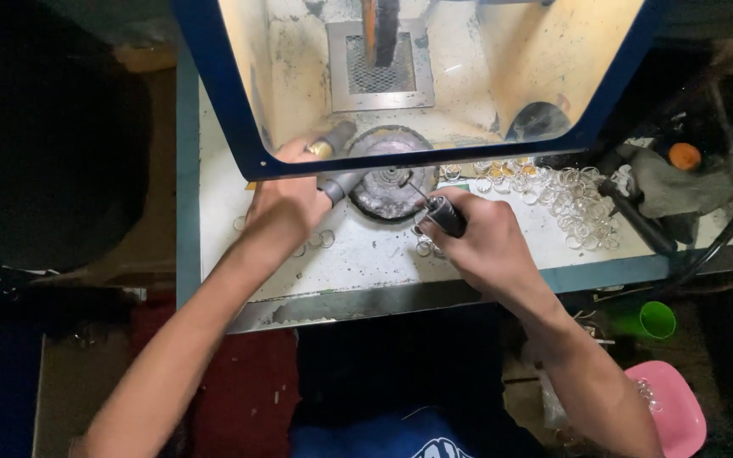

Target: Using a handheld rotary tool to polish and finish small metal rings at a jewelry workbench.

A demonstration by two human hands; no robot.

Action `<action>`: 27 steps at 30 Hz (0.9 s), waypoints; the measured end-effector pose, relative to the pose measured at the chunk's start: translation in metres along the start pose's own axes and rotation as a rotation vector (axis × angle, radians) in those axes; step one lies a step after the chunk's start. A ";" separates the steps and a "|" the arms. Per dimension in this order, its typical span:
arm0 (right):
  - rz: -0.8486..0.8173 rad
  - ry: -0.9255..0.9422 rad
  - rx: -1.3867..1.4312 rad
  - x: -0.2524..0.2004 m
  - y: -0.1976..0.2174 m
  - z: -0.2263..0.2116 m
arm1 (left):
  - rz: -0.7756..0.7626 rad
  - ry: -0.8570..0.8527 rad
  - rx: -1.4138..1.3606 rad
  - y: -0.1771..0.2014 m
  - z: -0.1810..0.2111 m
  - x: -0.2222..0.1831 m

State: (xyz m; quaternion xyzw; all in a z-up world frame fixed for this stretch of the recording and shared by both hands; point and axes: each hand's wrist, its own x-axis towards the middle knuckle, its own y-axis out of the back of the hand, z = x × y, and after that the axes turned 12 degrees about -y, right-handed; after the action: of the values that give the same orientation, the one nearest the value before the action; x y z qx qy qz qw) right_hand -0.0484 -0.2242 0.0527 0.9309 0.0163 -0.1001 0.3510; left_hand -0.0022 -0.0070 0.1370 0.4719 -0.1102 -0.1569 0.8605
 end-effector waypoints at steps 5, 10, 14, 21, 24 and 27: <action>-0.043 -0.152 -0.007 0.011 -0.003 -0.030 | -0.180 0.093 -0.036 -0.048 -0.053 -0.017; 0.000 -0.172 -0.089 0.032 -0.019 -0.023 | -0.106 -0.136 -0.320 -0.049 -0.033 -0.031; 0.025 -0.190 -0.137 0.036 -0.027 -0.019 | -0.076 -0.267 -0.123 -0.109 -0.066 -0.020; 0.021 -0.191 -0.110 0.025 -0.025 -0.037 | 0.150 -0.414 0.028 -0.145 -0.080 -0.010; 0.001 -0.210 -0.076 0.020 -0.026 -0.037 | 0.164 -0.436 0.011 -0.152 -0.084 -0.008; -0.025 -0.236 -0.041 0.015 -0.021 -0.046 | 0.217 -0.477 0.095 -0.160 -0.093 -0.002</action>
State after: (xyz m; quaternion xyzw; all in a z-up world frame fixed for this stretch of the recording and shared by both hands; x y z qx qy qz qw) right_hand -0.0275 -0.1788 0.0700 0.9050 -0.0115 -0.2127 0.3683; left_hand 0.0011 -0.0145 -0.0477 0.4468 -0.3671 -0.1652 0.7990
